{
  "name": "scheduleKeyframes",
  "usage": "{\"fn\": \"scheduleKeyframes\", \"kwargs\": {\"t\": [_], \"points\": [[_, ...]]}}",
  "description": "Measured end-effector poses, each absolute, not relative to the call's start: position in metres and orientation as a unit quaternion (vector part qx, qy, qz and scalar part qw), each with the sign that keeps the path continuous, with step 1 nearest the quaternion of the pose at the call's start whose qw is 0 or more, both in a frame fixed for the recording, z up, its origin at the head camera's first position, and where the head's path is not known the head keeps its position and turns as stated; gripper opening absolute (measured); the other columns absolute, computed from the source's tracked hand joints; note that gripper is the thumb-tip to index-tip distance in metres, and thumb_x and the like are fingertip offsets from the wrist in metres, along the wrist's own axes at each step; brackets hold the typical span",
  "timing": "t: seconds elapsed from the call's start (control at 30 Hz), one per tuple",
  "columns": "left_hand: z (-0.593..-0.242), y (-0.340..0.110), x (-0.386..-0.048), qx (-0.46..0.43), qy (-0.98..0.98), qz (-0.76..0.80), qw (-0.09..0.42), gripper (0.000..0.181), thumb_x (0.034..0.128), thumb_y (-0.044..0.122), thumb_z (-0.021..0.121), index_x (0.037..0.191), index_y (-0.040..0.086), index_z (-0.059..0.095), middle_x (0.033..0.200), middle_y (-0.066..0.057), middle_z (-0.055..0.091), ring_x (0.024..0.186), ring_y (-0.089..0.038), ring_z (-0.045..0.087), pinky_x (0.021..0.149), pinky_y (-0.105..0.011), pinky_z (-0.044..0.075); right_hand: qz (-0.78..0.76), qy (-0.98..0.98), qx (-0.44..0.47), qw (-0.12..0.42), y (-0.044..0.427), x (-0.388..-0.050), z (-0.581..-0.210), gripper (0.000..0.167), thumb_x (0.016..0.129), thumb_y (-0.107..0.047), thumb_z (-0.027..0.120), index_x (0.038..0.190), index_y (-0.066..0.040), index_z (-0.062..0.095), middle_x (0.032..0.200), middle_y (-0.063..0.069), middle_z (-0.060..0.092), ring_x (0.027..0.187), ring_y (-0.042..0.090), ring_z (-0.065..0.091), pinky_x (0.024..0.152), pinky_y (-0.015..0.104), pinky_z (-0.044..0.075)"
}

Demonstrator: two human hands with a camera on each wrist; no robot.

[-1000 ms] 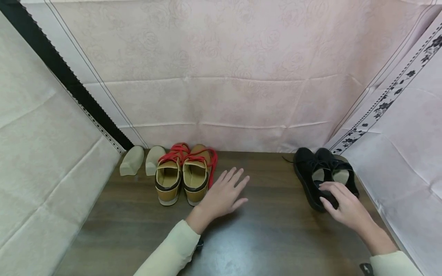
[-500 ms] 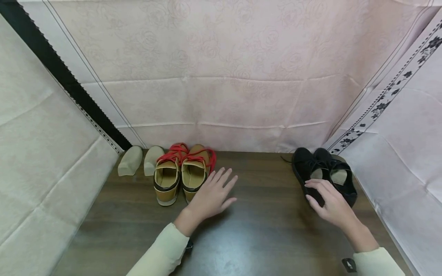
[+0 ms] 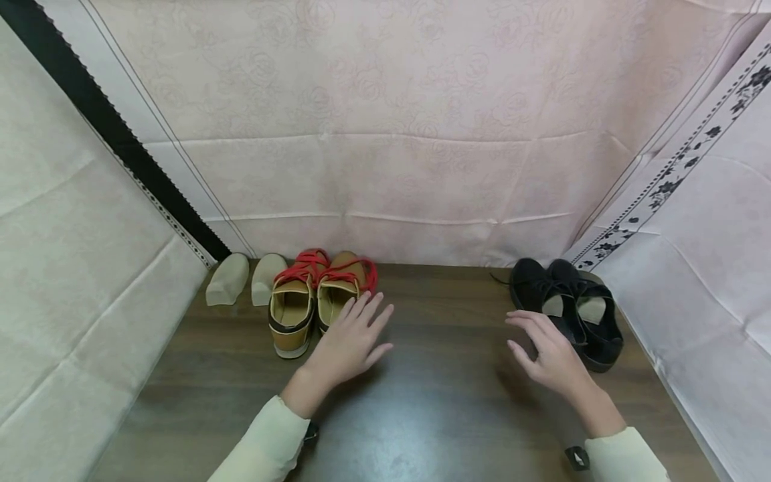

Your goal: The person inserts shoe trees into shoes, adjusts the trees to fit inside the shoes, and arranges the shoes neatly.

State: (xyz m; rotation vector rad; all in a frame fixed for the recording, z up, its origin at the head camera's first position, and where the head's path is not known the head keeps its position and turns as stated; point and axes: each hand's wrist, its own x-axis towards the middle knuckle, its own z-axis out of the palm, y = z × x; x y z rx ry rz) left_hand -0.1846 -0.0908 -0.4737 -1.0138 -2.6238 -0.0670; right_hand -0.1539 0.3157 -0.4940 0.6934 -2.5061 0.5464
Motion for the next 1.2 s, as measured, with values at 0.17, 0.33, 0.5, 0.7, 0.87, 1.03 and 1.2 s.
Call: {"fn": "scheduleKeyframes", "kwargs": {"t": [0.17, 0.33, 0.5, 0.7, 0.87, 1.03, 1.2], "points": [[-0.472, -0.100, -0.183, -0.350, -0.921, -0.024, 0.168, 0.067, 0.0987, 0.048, 0.066, 0.151, 0.009, 0.051, 0.159, -0.021, 0.045, 0.147, -0.041, 0.043, 0.118, -0.058, 0.037, 0.194, -0.920, 0.253, 0.226, 0.301, -0.158, -0.495, 0.042, 0.090, -0.022, 0.073, 0.130, -0.010, 0.066, 0.140, 0.004, 0.061, 0.129, 0.023, 0.055, 0.115, 0.016, 0.029], [-0.472, -0.111, -0.181, -0.344, -0.920, -0.022, 0.188, 0.068, 0.0966, 0.047, 0.070, 0.150, 0.007, 0.053, 0.157, -0.021, 0.047, 0.144, -0.041, 0.047, 0.117, -0.057, 0.039, 0.194, -0.915, 0.269, 0.229, 0.288, -0.163, -0.498, 0.043, 0.091, -0.025, 0.071, 0.131, -0.010, 0.065, 0.143, 0.004, 0.059, 0.131, 0.023, 0.055, 0.118, 0.017, 0.028], [-0.475, -0.122, -0.181, -0.351, -0.911, -0.026, 0.213, 0.068, 0.0942, 0.045, 0.073, 0.145, 0.004, 0.057, 0.152, -0.022, 0.052, 0.137, -0.043, 0.053, 0.112, -0.058, 0.044, 0.189, -0.905, 0.291, 0.246, 0.279, -0.167, -0.500, 0.044, 0.090, -0.027, 0.070, 0.131, -0.010, 0.066, 0.145, 0.007, 0.059, 0.130, 0.025, 0.057, 0.116, 0.025, 0.036], [-0.482, -0.135, -0.180, -0.352, -0.910, -0.026, 0.219, 0.065, 0.0924, 0.044, 0.076, 0.141, 0.003, 0.061, 0.147, -0.023, 0.056, 0.132, -0.043, 0.056, 0.108, -0.057, 0.048, 0.184, -0.905, 0.301, 0.236, 0.269, -0.166, -0.502, 0.045, 0.091, -0.028, 0.070, 0.133, -0.011, 0.065, 0.148, 0.007, 0.057, 0.132, 0.026, 0.056, 0.105, 0.048, 0.048], [-0.487, -0.145, -0.181, -0.357, -0.905, -0.025, 0.230, 0.062, 0.0901, 0.040, 0.080, 0.137, 0.002, 0.064, 0.142, -0.023, 0.060, 0.128, -0.043, 0.059, 0.107, -0.054, 0.050, 0.190, -0.908, 0.302, 0.221, 0.264, -0.164, -0.504, 0.046, 0.091, -0.026, 0.072, 0.133, -0.010, 0.065, 0.149, 0.009, 0.056, 0.132, 0.026, 0.056, 0.103, 0.050, 0.050], [-0.492, -0.154, -0.181, -0.370, -0.893, -0.038, 0.254, 0.053, 0.0889, 0.031, 0.082, 0.129, 0.001, 0.067, 0.132, -0.022, 0.065, 0.121, -0.041, 0.063, 0.101, -0.051, 0.054, 0.195, -0.908, 0.308, 0.205, 0.259, -0.165, -0.503, 0.046, 0.092, -0.027, 0.072, 0.134, -0.010, 0.064, 0.150, 0.009, 0.054, 0.134, 0.027, 0.055, 0.105, 0.051, 0.050], [-0.497, -0.160, -0.181, -0.388, -0.878, -0.049, 0.276, 0.044, 0.0885, 0.022, 0.083, 0.123, 0.000, 0.068, 0.122, -0.022, 0.067, 0.111, -0.039, 0.066, 0.093, -0.048, 0.058, 0.196, -0.914, 0.304, 0.183, 0.252, -0.166, -0.501, 0.046, 0.093, -0.028, 0.071, 0.136, -0.013, 0.063, 0.153, 0.007, 0.052, 0.136, 0.026, 0.054, 0.107, 0.050, 0.050]]}}
